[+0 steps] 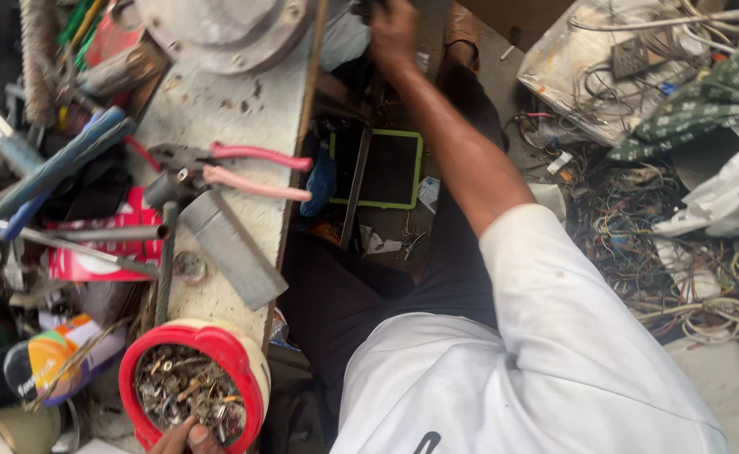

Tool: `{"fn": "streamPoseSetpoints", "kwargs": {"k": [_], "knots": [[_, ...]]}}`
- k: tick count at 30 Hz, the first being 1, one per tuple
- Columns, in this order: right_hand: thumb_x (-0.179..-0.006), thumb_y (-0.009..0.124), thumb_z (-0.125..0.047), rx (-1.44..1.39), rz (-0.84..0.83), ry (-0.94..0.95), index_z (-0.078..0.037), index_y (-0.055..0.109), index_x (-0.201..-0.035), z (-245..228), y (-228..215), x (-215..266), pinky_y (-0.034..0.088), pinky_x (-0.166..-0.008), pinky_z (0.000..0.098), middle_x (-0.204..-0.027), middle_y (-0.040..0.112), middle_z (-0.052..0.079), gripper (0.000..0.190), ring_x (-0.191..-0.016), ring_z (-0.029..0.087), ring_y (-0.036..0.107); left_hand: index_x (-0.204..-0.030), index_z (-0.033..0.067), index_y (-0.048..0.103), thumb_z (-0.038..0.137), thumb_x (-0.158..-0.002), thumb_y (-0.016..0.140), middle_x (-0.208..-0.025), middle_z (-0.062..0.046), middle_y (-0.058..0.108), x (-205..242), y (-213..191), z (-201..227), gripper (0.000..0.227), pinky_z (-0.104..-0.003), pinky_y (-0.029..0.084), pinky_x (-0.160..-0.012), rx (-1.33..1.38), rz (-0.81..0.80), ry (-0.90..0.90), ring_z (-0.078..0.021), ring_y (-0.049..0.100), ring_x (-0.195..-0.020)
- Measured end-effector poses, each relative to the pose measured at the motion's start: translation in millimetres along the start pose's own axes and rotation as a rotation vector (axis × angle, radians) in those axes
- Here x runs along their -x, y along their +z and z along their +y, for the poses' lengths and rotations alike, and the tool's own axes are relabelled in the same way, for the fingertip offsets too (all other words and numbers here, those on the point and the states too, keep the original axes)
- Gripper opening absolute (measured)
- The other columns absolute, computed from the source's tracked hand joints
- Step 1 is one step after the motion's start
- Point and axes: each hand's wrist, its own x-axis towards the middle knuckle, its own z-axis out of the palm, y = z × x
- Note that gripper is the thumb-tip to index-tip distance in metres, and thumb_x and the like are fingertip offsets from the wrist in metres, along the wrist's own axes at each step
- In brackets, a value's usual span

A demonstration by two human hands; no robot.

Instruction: The person sorts through a red bucket filled with electronic scrap, picking out copper wire coils and other metal components. They separate the copper wire from the rest of the debris and place it into a white plastic bag on the floor. The person also handles various small metal parts, including a white plastic piece and a cylindrical metal object, before returning them to the bucket.

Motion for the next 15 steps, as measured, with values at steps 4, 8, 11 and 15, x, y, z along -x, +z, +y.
{"fn": "streamPoseSetpoints", "kwargs": {"k": [4, 8, 11, 15], "knots": [[-0.107, 0.063, 0.0, -0.33, 0.257, 0.122, -0.005, 0.066, -0.123, -78.8, -47.3, 43.6, 0.058, -0.085, 0.0368, -0.107, 0.064, 0.007, 0.017, -0.094, 0.018, 0.064, -0.11, -0.0006, 0.068, 0.01, -0.102, 0.068, -0.108, -0.015, 0.061, -11.6, 11.8, 62.6, 0.014, -0.034, 0.056, -0.082, 0.012, 0.141, -0.014, -0.0238, 0.064, -0.096], [-0.117, 0.052, -0.002, -0.092, 0.18, -0.178, 0.001, 0.063, -0.121, -181.4, -72.3, 90.4, 0.055, -0.074, 0.0322, -0.107, 0.068, 0.013, 0.012, -0.09, 0.022, 0.064, -0.104, 0.0053, 0.07, 0.0, -0.091, 0.072, -0.106, -0.008, 0.067, -22.8, 5.2, 101.4, 0.014, -0.039, 0.054, -0.086, -0.145, 0.15, 0.033, -0.0266, 0.065, -0.101], [-0.115, 0.048, -0.008, -0.059, 0.002, -0.457, 0.003, 0.062, -0.104, -265.9, -59.2, 129.9, 0.052, -0.067, 0.0328, -0.095, 0.063, 0.013, 0.021, -0.076, 0.021, 0.057, -0.102, 0.008, 0.07, 0.001, -0.088, 0.073, -0.106, -0.006, 0.066, -26.8, -6.8, 108.4, 0.016, -0.041, 0.052, -0.088, -0.164, 0.188, 0.061, -0.0263, 0.065, -0.1], [-0.106, 0.057, -0.014, -0.139, -0.529, -0.727, 0.006, 0.051, -0.106, -372.8, 3.8, 177.3, 0.043, -0.058, 0.0309, -0.092, 0.061, 0.014, 0.021, -0.07, 0.019, 0.059, -0.103, 0.0102, 0.07, 0.004, -0.089, 0.077, -0.105, -0.004, 0.066, -21.9, -10.5, 104.0, 0.017, -0.04, 0.05, -0.088, -0.116, 0.249, 0.095, -0.0236, 0.065, -0.097]]}}
